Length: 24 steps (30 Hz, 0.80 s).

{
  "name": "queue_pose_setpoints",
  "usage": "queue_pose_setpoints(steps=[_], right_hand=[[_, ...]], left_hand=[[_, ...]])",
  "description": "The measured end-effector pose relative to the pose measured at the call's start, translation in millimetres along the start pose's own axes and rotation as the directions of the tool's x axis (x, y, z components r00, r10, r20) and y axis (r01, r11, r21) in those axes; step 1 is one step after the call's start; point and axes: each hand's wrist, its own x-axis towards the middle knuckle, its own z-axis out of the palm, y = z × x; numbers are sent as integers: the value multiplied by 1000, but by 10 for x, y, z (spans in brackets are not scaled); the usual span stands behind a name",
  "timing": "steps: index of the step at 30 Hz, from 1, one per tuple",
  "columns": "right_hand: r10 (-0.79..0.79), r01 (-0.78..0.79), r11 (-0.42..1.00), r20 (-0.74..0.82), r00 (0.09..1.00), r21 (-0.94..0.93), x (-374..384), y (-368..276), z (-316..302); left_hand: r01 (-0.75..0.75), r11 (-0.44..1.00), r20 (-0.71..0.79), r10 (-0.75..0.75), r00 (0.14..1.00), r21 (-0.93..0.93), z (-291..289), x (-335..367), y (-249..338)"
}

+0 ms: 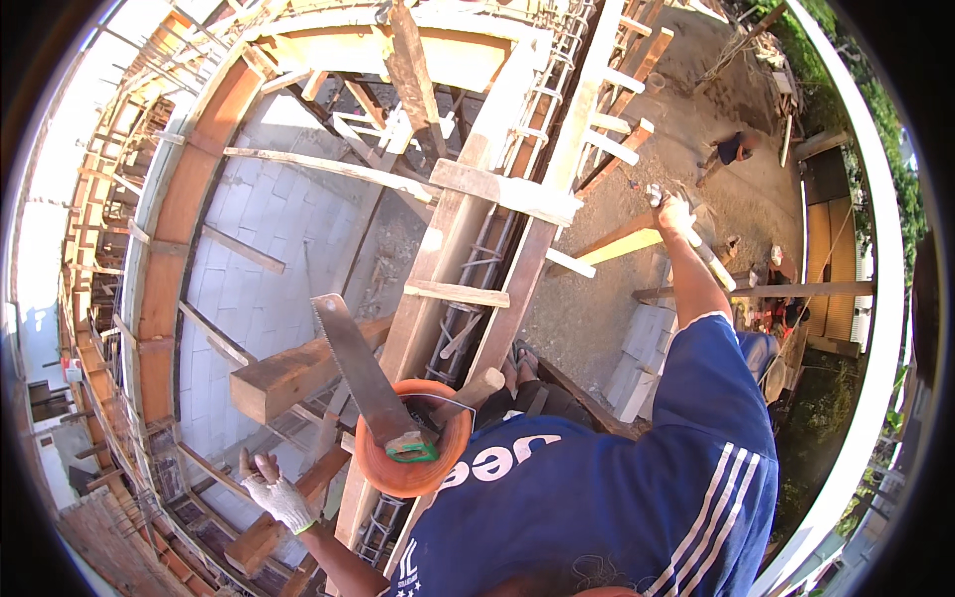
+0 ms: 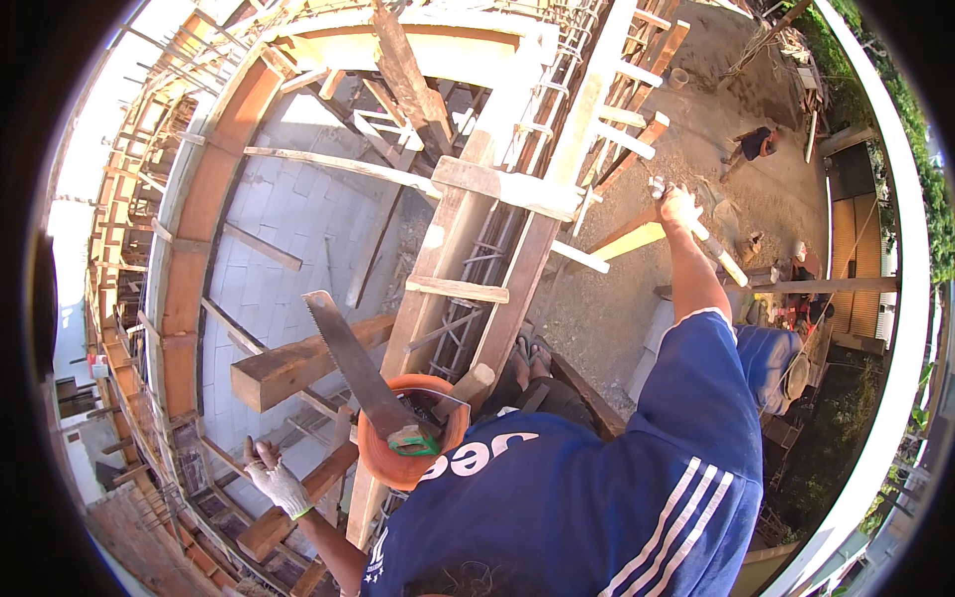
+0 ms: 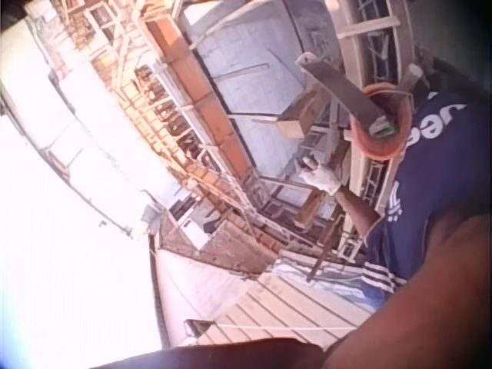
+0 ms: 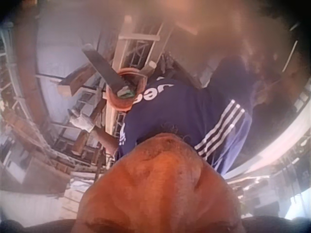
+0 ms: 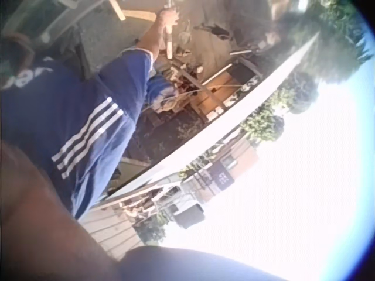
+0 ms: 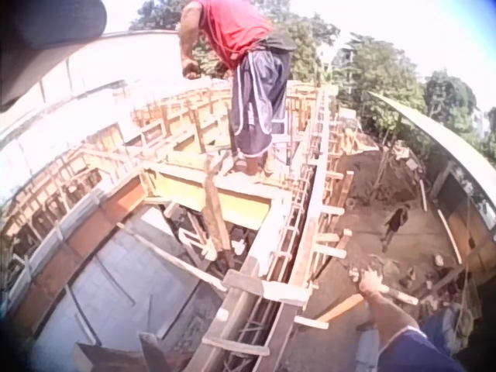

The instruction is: The person hammers nails into wooden boards and a support beam while working on a construction project, handling a bucket containing nails and a saw.

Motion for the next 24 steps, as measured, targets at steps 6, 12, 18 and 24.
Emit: queue_pose_setpoints(steps=[6,12,18,24], right_hand=[[18,-24,997,-79,997,-68,6,-209,62],[-131,117,988,-143,981,-101,27,-87,173],[-151,138,986,-138,979,-99,36,-100,179],[-151,130,979,-128,980,-159,59,-73,182]], left_hand=[[-391,793,-65,410,910,-468,791,432,1339],[-177,958,100,158,982,226,1020,360,1624],[-188,933,4,196,981,308,1104,367,1643],[-566,511,-225,837,499,647,1591,-358,1745]])
